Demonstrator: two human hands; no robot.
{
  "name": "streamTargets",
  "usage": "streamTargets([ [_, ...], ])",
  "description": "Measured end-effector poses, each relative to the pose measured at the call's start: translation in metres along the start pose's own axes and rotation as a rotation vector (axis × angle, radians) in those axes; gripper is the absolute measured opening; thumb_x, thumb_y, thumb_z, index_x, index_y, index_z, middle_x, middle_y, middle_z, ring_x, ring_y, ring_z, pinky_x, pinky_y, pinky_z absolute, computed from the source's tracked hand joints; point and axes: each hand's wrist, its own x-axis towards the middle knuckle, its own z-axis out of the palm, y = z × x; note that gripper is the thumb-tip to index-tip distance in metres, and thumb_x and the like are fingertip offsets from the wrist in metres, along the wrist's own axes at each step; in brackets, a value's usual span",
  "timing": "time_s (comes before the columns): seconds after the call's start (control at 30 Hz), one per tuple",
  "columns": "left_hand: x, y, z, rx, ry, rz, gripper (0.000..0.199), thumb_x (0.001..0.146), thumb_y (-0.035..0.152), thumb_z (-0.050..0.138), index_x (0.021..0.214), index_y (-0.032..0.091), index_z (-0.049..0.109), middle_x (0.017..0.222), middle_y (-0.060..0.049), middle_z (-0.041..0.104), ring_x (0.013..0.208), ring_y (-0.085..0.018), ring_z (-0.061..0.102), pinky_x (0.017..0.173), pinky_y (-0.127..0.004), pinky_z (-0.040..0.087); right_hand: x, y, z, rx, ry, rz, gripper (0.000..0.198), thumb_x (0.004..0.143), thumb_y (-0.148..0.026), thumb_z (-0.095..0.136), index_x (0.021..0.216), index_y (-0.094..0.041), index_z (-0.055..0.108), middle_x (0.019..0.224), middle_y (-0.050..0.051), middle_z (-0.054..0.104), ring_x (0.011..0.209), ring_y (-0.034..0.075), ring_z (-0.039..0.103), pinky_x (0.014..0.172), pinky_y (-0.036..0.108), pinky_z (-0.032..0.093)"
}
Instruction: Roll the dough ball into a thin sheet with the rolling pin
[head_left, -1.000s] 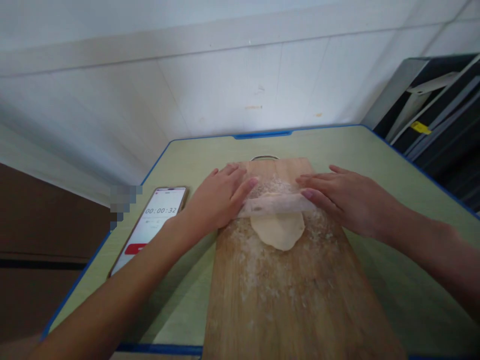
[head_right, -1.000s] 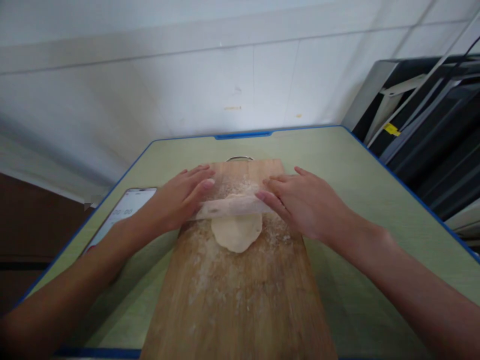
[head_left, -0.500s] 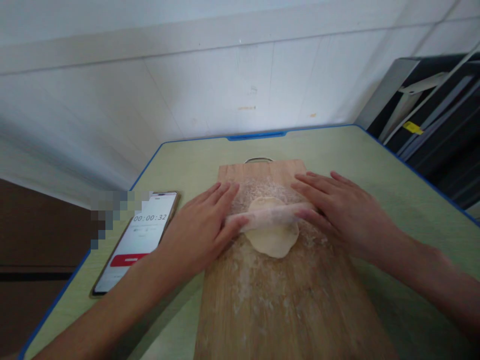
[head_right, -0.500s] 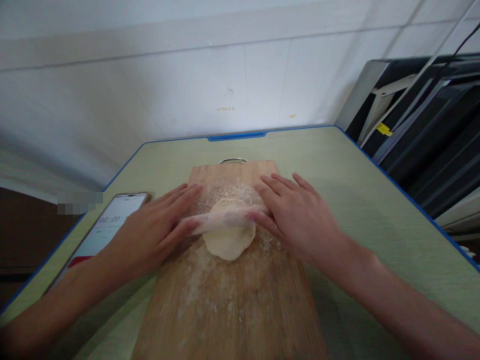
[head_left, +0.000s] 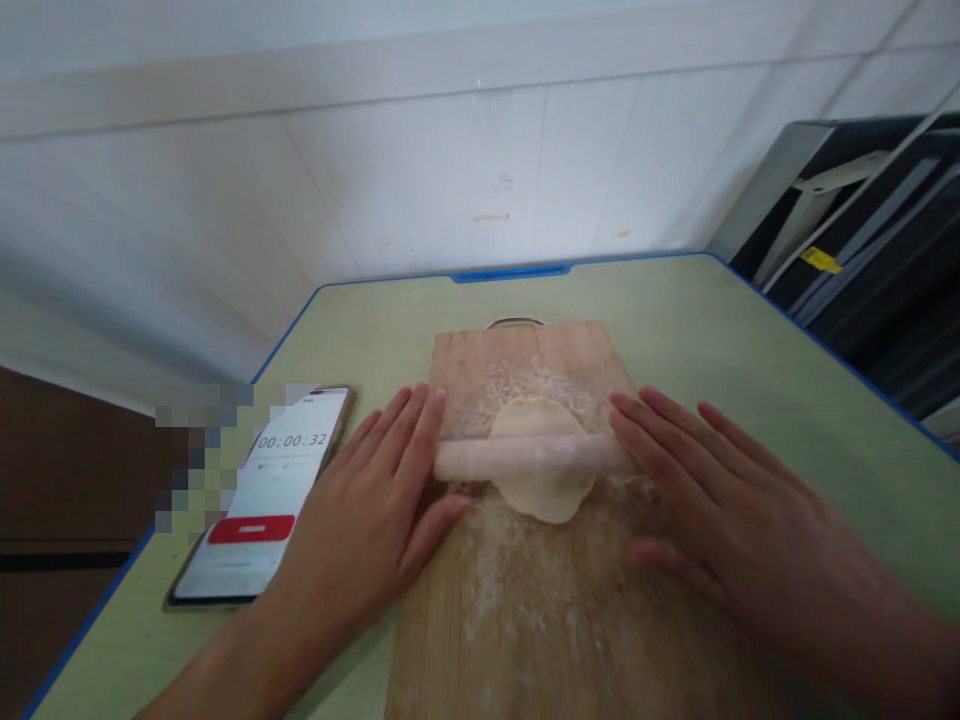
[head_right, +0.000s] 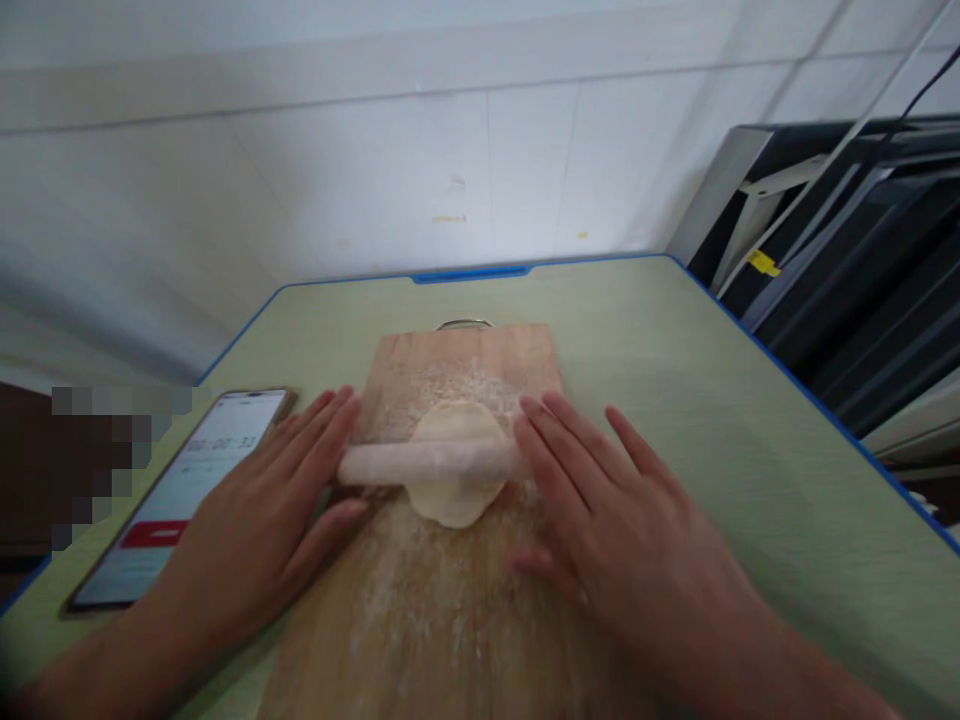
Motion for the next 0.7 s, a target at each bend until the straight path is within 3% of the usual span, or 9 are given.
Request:
streamTargets([
  [0.1, -0.019, 0.004, -0.004, 0.056, 0.011, 0.069, 0.079, 0.095, 0.06, 0.027, 0.149, 0.002, 0.019, 0.15, -0.029, 0.033, 0.141, -0.037, 0.031, 0.105, -0.054, 0.041, -0.015, -0.009, -0.004, -0.033, -0.011, -0.037, 0.061, 0.099, -0.046, 0.023, 0.135, -0.001, 0.044, 0.14, 0.022, 0.051, 0.135, 0.032, 0.039, 0.099, 0.053, 0.039],
  [0.17, -0.015, 0.002, -0.007, 0.025, -0.028, 0.071, 0.08, 0.095, 0.061, 0.025, 0.149, 0.002, 0.019, 0.149, -0.028, 0.034, 0.14, -0.036, 0.032, 0.106, -0.054, 0.041, -0.008, -0.004, 0.001, -0.02, -0.011, -0.022, 0.063, 0.099, -0.047, 0.02, 0.137, -0.002, 0.043, 0.141, 0.021, 0.051, 0.135, 0.031, 0.039, 0.1, 0.053, 0.039],
  [0.33, 0.04, -0.016, -0.004, -0.124, -0.211, -0.097, 0.068, 0.098, 0.055, 0.014, 0.148, 0.012, 0.03, 0.152, -0.015, 0.037, 0.14, -0.03, 0.033, 0.112, -0.051, 0.033, 0.041, 0.023, 0.024, 0.069, -0.03, 0.08, 0.062, 0.099, -0.047, 0.022, 0.134, -0.002, 0.047, 0.138, 0.023, 0.053, 0.132, 0.032, 0.045, 0.099, 0.058, 0.042],
  [0.47, 0.073, -0.031, 0.006, -0.196, -0.268, -0.11, 0.063, 0.1, 0.045, 0.011, 0.147, 0.009, 0.032, 0.153, -0.013, 0.034, 0.142, -0.025, 0.029, 0.115, -0.045, 0.028, 0.069, 0.036, 0.032, 0.096, -0.092, 0.131, 0.048, 0.099, -0.04, 0.03, 0.119, -0.009, 0.061, 0.126, 0.02, 0.063, 0.122, 0.031, 0.055, 0.098, 0.055, 0.043],
  [0.57, 0.066, -0.029, 0.006, -0.178, -0.242, -0.09, 0.063, 0.1, 0.046, 0.01, 0.145, 0.01, 0.036, 0.153, -0.014, 0.034, 0.144, -0.026, 0.025, 0.116, -0.048, 0.025, 0.063, 0.032, 0.026, 0.08, -0.083, 0.089, 0.048, 0.099, -0.042, 0.033, 0.112, -0.007, 0.062, 0.116, 0.021, 0.068, 0.115, 0.03, 0.06, 0.097, 0.05, 0.046],
  [0.7, 0.022, -0.008, -0.005, -0.12, -0.17, -0.076, 0.073, 0.097, 0.059, 0.012, 0.147, 0.009, 0.033, 0.151, -0.018, 0.038, 0.141, -0.033, 0.032, 0.112, -0.055, 0.031, 0.023, 0.009, 0.01, 0.026, 0.0, 0.042, 0.053, 0.098, -0.045, 0.03, 0.122, -0.004, 0.054, 0.123, 0.024, 0.062, 0.113, 0.031, 0.06, 0.096, 0.051, 0.047],
])
